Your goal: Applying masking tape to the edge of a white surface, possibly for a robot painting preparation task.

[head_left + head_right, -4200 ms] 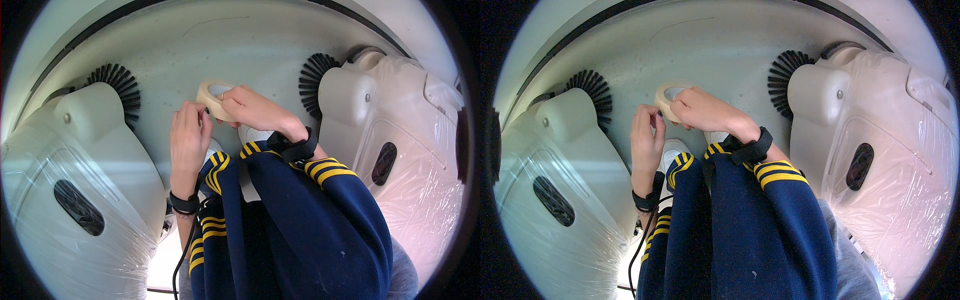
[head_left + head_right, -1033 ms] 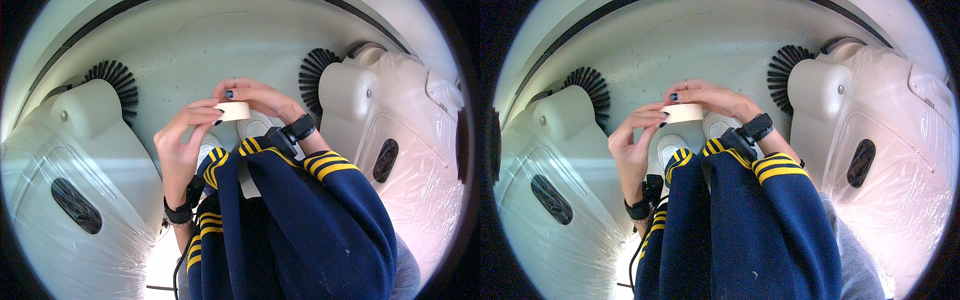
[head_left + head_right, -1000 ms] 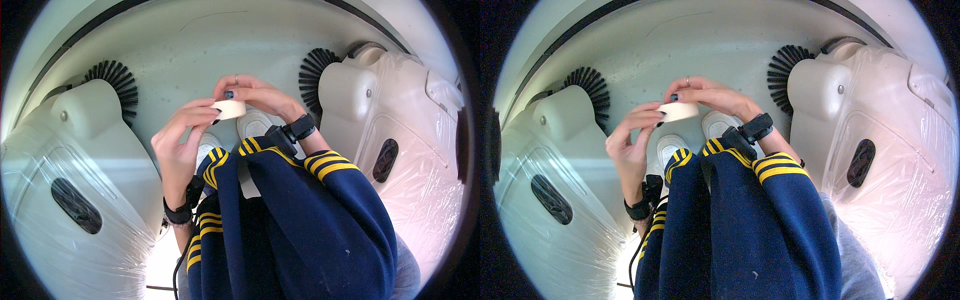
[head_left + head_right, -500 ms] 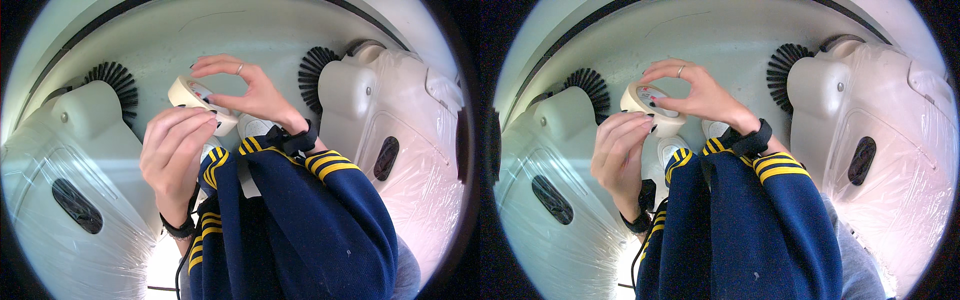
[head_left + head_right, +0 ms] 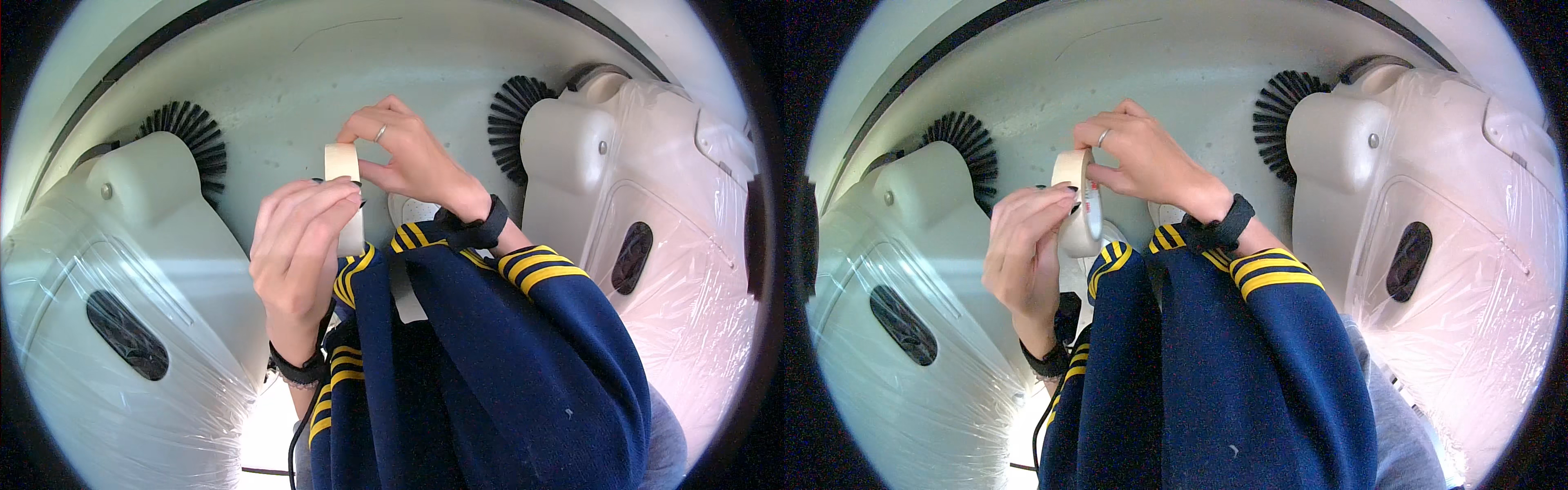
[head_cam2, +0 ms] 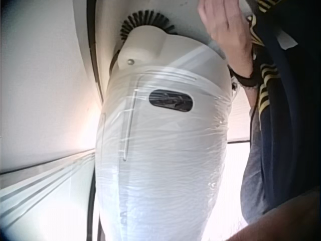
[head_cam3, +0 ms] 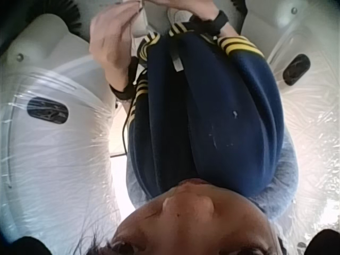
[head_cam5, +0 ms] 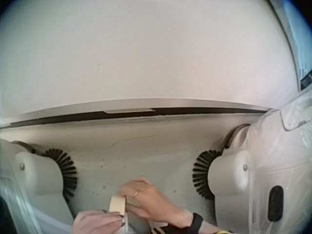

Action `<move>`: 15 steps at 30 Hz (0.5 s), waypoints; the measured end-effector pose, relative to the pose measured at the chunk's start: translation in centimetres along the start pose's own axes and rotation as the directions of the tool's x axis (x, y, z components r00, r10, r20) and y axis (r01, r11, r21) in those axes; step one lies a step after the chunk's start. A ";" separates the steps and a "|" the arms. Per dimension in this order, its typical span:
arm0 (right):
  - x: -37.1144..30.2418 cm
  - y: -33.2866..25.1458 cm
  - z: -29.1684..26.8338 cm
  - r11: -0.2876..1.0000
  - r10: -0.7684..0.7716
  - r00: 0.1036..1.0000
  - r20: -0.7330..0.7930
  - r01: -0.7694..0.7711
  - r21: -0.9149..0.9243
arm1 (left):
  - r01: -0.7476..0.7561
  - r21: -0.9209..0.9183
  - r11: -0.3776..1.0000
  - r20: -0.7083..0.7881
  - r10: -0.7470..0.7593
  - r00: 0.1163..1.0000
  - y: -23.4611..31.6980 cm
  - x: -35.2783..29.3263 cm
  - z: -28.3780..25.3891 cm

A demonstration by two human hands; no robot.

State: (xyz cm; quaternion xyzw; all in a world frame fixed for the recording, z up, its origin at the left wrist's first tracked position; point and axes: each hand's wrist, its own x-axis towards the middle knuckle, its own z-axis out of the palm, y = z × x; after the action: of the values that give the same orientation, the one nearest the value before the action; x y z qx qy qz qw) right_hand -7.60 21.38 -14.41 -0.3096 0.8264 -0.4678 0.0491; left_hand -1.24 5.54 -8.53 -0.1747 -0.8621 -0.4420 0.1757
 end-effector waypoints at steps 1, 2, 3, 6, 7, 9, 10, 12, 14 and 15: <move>0.0 0.0 0.1 0.999 0.038 0.999 -0.008 -0.038 0.021 | -0.016 0.001 1.000 -0.023 0.016 1.000 0.0 0.0 -0.2; -0.1 0.9 0.5 0.999 0.049 0.999 0.000 -0.049 0.015 | -0.008 -0.011 1.000 -0.023 0.008 1.000 -0.4 -0.2 -0.1; -0.5 2.2 0.7 0.981 0.161 0.987 0.021 -0.162 0.103 | -0.029 -0.020 0.999 -0.016 0.029 0.999 -0.2 -0.1 0.0; -1.7 5.2 2.7 0.833 0.363 0.927 0.096 -0.369 0.413 | -0.054 0.014 0.998 0.016 0.053 0.998 2.3 0.3 -2.6; -4.2 8.1 1.9 0.657 0.541 0.832 0.119 -0.507 0.559 | -0.075 -0.073 0.995 0.069 0.080 0.994 1.5 0.0 -0.6; -4.2 7.3 1.9 0.460 0.710 0.681 0.181 -0.642 0.614 | -0.075 -0.097 0.993 0.153 0.089 0.984 2.8 0.1 -1.7; -4.8 7.2 1.5 0.413 0.744 0.639 0.195 -0.670 0.617 | -0.084 -0.141 0.986 0.164 0.107 0.981 3.4 0.3 -1.8; -5.8 7.4 1.3 0.329 0.815 0.548 0.187 -0.704 0.629 | -0.118 -0.151 0.981 0.200 0.148 0.969 4.3 1.2 -2.5; -6.3 7.7 1.1 0.239 0.869 0.461 0.178 -0.709 0.663 | -0.123 -0.151 0.981 0.204 0.153 0.967 4.8 1.8 -3.1; -6.3 7.5 0.9 0.192 0.884 0.427 0.191 -0.704 0.684 | -0.117 -0.143 0.983 0.201 0.145 0.969 5.4 2.2 -3.6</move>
State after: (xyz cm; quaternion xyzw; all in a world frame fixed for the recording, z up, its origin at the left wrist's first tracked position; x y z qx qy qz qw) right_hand -5.76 27.01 -22.26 0.2700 0.6266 -0.6703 0.2919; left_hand -0.18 5.82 -1.80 -0.2882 -0.8317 -0.4636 0.1008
